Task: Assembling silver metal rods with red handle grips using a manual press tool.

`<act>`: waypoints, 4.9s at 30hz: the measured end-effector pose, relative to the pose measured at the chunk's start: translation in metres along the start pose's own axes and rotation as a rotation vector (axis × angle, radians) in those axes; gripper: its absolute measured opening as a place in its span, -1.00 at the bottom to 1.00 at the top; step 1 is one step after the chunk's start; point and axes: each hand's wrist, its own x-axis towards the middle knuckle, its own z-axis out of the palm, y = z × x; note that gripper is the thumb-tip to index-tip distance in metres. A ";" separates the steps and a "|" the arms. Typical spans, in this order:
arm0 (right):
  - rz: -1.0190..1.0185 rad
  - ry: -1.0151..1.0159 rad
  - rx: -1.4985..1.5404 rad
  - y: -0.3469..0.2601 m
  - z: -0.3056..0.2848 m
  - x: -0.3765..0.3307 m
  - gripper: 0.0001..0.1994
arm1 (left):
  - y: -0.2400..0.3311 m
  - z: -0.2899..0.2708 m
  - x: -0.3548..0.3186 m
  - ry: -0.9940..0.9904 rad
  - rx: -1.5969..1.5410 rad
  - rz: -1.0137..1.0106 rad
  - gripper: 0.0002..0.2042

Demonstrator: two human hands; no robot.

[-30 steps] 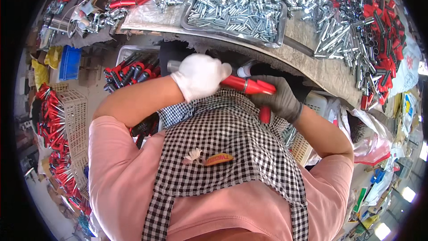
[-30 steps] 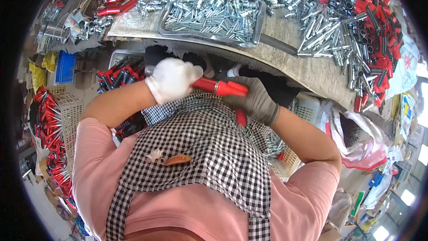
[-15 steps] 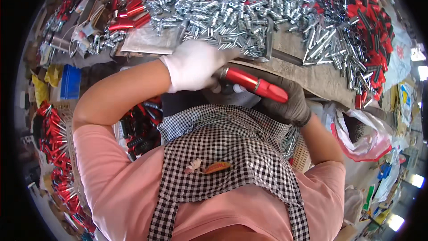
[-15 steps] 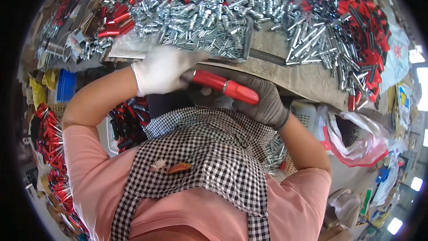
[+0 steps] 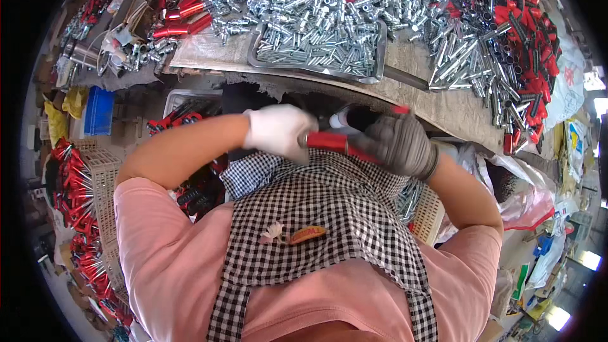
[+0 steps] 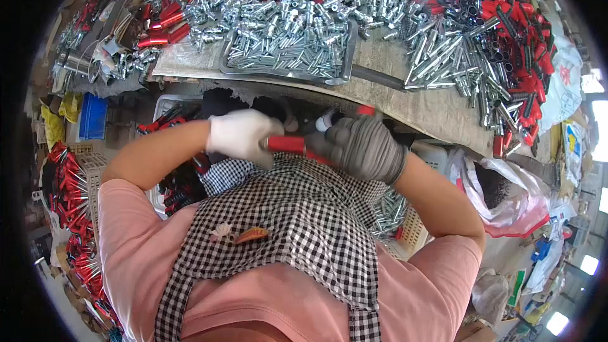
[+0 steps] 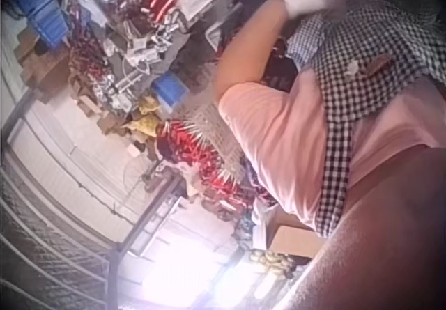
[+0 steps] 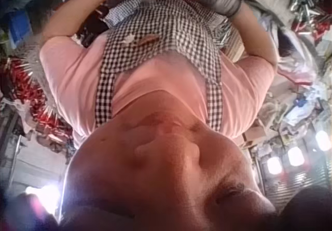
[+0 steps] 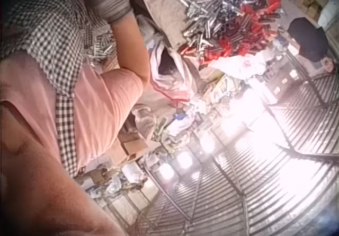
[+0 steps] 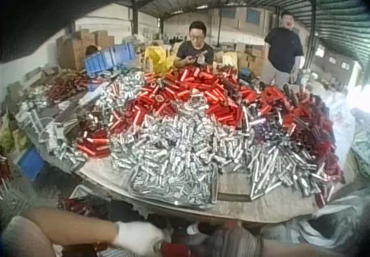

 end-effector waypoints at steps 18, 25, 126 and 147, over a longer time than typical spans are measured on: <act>0.396 0.008 1.095 0.028 0.042 -0.006 -0.65 | -0.013 0.021 0.010 0.690 0.740 0.100 -0.84; 0.617 -0.173 1.675 0.023 0.061 -0.006 -0.59 | -0.012 0.010 0.007 0.483 0.584 0.008 -0.90; 0.138 -0.223 -0.620 0.070 -0.082 0.649 -0.03 | -0.150 -0.053 -0.040 0.629 -1.320 0.357 -0.56; 0.203 -0.153 -0.590 0.056 -0.056 0.646 -0.30 | -0.152 -0.043 -0.034 0.703 -1.331 0.377 -0.48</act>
